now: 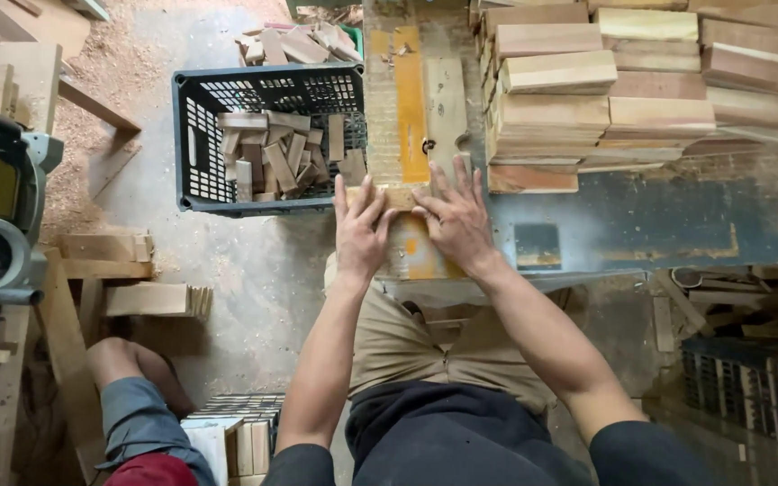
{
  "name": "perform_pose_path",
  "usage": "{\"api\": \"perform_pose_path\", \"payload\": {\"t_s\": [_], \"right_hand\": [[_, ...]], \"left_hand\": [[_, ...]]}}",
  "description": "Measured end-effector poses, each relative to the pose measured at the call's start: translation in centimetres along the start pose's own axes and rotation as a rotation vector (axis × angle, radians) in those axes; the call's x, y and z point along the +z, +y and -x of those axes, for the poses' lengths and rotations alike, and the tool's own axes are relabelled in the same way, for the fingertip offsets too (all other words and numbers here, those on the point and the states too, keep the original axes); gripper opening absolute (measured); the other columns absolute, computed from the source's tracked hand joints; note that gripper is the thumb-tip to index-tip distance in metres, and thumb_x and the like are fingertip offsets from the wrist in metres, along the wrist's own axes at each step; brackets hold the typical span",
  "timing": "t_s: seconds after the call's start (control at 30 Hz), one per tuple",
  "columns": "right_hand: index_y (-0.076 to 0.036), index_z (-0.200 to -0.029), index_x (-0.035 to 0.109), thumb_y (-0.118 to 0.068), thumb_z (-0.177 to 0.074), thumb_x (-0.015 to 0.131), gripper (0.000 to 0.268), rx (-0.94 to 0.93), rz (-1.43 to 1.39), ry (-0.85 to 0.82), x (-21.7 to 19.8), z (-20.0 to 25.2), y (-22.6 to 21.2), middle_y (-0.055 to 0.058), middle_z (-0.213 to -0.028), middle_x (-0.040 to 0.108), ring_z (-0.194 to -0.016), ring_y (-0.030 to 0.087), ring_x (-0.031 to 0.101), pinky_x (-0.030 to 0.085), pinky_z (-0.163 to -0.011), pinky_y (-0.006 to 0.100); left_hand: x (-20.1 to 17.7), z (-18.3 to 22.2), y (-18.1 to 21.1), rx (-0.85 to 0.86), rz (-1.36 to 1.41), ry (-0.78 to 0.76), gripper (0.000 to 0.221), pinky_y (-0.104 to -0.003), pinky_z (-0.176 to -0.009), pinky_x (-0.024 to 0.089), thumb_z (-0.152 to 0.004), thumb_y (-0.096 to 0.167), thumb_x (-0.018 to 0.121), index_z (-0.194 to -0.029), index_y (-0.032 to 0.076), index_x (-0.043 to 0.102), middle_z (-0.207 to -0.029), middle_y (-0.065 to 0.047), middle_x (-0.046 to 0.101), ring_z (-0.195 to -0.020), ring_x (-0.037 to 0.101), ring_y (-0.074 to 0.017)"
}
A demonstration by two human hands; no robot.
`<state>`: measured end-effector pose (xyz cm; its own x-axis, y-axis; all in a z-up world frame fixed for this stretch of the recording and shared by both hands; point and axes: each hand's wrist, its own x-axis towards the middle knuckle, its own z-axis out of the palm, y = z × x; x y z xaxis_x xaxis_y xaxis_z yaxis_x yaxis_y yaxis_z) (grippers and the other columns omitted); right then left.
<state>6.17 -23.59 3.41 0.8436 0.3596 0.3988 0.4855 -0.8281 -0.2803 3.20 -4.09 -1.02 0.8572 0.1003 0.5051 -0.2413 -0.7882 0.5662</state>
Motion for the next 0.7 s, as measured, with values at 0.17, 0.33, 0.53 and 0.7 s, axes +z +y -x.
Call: {"api": "perform_pose_path", "payload": {"t_s": [0.17, 0.33, 0.53, 0.7], "right_hand": [[-0.028, -0.123, 0.078, -0.05, -0.101, 0.065, 0.033, 0.048, -0.036, -0.02, 1.8, -3.1, 1.8, 0.008, -0.157, 0.051, -0.152, 0.042, 0.027, 0.021, -0.122, 0.061], [-0.031, -0.126, 0.077, -0.05, -0.1, 0.065, 0.034, 0.089, -0.026, -0.043, 3.4, -5.7, 3.2, 0.01, -0.158, 0.049, -0.152, 0.044, 0.024, 0.02, -0.121, 0.063], [-0.036, -0.129, 0.074, -0.053, -0.1, 0.063, 0.035, 0.142, -0.033, -0.094, 4.8, -7.2, 4.2, 0.008, -0.161, 0.045, -0.154, 0.042, 0.019, 0.016, -0.122, 0.064], [-0.034, -0.129, 0.074, -0.049, -0.099, 0.064, 0.035, 0.178, -0.016, -0.129, 5.0, -9.3, 4.4, 0.011, -0.158, 0.048, -0.153, 0.043, 0.021, 0.018, -0.122, 0.063]], "left_hand": [[3.4, -3.0, -2.6, -0.02, -0.005, 0.002, 0.038, -0.055, -0.123, 0.022, -0.094, 0.042, 0.076, -0.124, 0.018, 0.077, -0.143, -0.005, 0.064, -0.152, 0.031, -0.0415], [5.8, -5.4, -5.3, -0.027, 0.016, -0.012, 0.04, -0.059, -0.121, 0.028, -0.092, 0.044, 0.079, -0.124, 0.019, 0.077, -0.141, -0.003, 0.064, -0.149, 0.033, -0.0428], [6.5, -7.4, -5.9, -0.005, 0.026, -0.003, 0.039, -0.054, -0.124, 0.029, -0.089, 0.04, 0.082, -0.121, 0.019, 0.078, -0.139, -0.003, 0.064, -0.146, 0.036, -0.043], [7.0, -9.5, -6.4, -0.009, 0.017, -0.035, 0.038, -0.06, -0.12, 0.034, -0.093, 0.041, 0.079, -0.124, 0.019, 0.076, -0.138, -0.004, 0.064, -0.145, 0.035, -0.0463]]}}
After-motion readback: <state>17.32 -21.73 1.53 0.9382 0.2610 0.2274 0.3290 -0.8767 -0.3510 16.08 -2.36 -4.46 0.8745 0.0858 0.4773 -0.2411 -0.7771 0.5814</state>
